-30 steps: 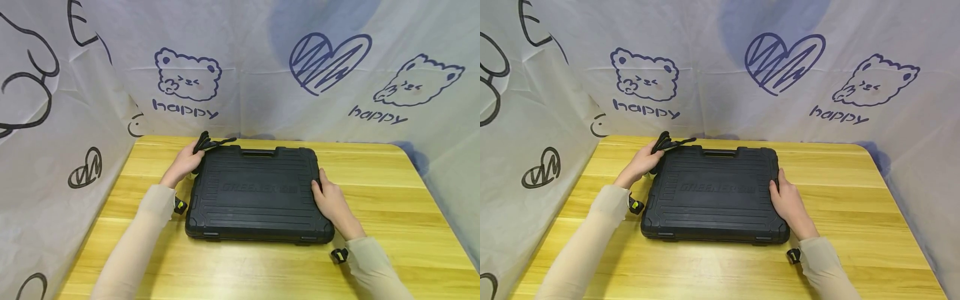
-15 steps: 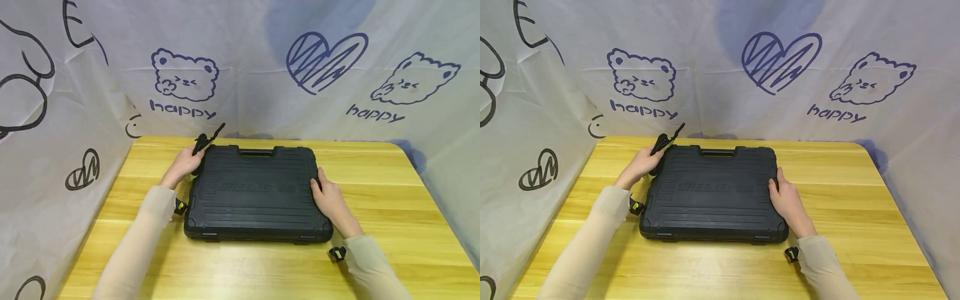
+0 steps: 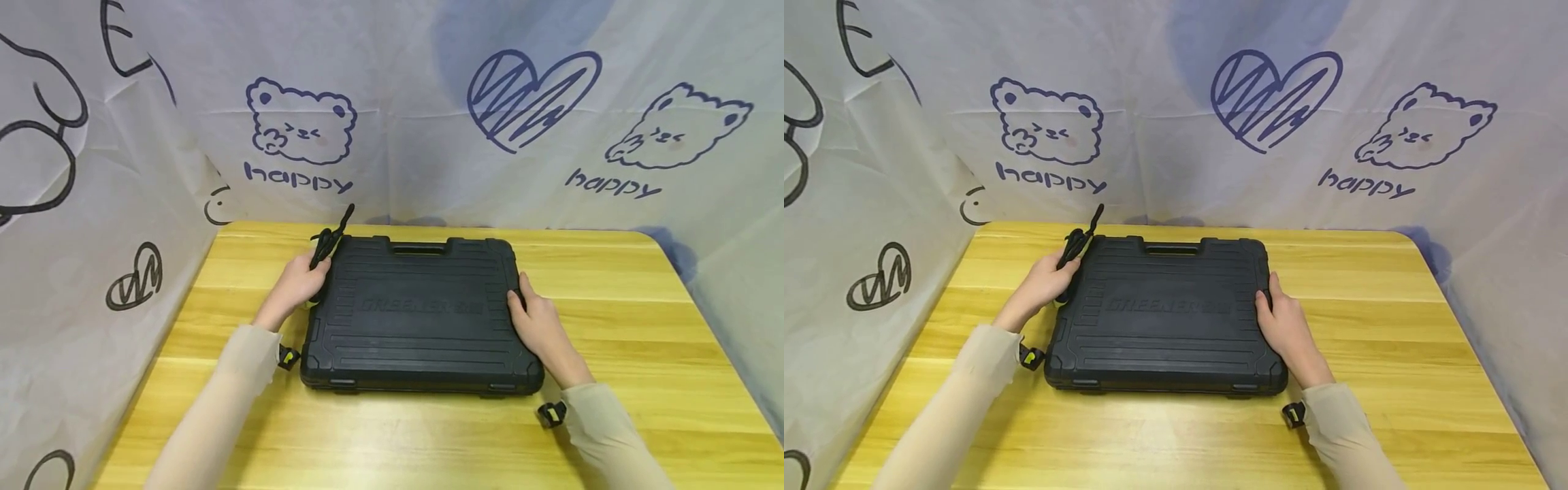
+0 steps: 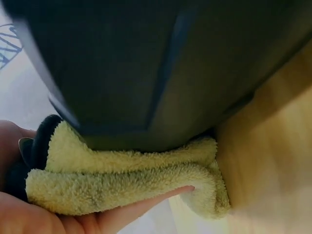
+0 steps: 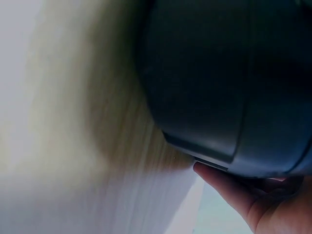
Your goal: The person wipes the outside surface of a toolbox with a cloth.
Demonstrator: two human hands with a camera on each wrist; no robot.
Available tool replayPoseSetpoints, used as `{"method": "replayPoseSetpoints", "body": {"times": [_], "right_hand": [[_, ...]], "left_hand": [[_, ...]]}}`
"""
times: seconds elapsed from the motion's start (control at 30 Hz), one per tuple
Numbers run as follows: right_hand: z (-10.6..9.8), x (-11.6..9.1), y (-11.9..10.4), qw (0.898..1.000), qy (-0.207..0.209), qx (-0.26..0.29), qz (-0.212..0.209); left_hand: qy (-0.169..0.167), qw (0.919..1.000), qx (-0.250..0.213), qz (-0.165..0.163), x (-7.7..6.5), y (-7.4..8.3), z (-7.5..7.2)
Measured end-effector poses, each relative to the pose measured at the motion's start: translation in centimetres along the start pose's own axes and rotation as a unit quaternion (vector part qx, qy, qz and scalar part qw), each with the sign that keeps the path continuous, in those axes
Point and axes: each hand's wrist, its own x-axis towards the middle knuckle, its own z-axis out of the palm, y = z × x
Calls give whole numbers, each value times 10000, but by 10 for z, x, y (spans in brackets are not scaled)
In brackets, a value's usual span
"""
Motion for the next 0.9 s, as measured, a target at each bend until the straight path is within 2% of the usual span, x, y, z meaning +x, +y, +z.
{"method": "replayPoseSetpoints", "body": {"times": [0.3, 0.53, 0.73, 0.9], "right_hand": [[1, -1, -2, 9998, -150, 74, 86], [0, -2, -2, 9998, -95, 144, 96], [0, -1, -1, 9997, -90, 170, 131], [-1, -1, -1, 9997, -85, 158, 177]], "left_hand": [[168, 9994, 307, 32, -33, -9, 8], [146, 9994, 297, 53, -55, -9, 10], [169, 9991, 307, 229, -71, -9, 13], [322, 9979, 413, 379, -83, -8, 16]]}}
